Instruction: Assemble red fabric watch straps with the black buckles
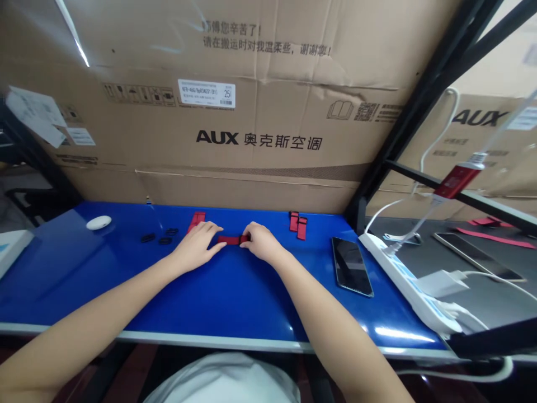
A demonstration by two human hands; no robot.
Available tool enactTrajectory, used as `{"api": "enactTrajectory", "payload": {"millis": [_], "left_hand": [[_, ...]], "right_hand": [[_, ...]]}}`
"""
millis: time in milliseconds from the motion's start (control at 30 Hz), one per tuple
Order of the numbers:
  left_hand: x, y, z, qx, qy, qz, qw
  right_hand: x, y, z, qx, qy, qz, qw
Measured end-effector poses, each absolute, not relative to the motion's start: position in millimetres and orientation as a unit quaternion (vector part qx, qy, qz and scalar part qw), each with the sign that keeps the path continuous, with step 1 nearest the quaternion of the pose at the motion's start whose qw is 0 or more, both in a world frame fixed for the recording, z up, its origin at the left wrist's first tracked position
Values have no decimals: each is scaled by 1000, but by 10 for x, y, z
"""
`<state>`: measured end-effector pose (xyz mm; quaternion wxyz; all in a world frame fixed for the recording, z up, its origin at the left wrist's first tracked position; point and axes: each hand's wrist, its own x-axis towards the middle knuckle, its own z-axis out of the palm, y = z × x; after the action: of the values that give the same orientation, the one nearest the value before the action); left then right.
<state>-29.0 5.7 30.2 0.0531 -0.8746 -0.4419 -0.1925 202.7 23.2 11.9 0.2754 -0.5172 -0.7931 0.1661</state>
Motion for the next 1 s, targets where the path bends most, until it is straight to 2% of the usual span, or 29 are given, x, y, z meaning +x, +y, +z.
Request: {"api": "enactTrajectory", "payload": {"millis": [167, 267, 433, 500, 833, 900, 1000], "left_hand": [[-145, 60, 171, -900, -391, -195, -13], [-144, 87, 169, -892, -381, -225, -92], [-158, 47, 247, -865, -362, -282, -205], [-151, 17, 281, -862, -352, -296, -213], [-133, 0, 302, -877, -340, -291, -175], [-141, 5, 306, -879, -336, -291, -174], [-151, 17, 307, -867, -345, -307, -186]], "right_hand": [[1856, 127, 113, -453, -749, 333, 349], [1861, 110, 110, -411, -717, 435, 359], [1942, 146, 131, -355, -669, 529, 384], [1955, 148, 164, -345, -665, 532, 394], [1912, 69, 382, -361, -799, 329, 350], [1941, 58, 412, -346, -791, 358, 355], [1990, 58, 430, -303, -714, 478, 413]]}}
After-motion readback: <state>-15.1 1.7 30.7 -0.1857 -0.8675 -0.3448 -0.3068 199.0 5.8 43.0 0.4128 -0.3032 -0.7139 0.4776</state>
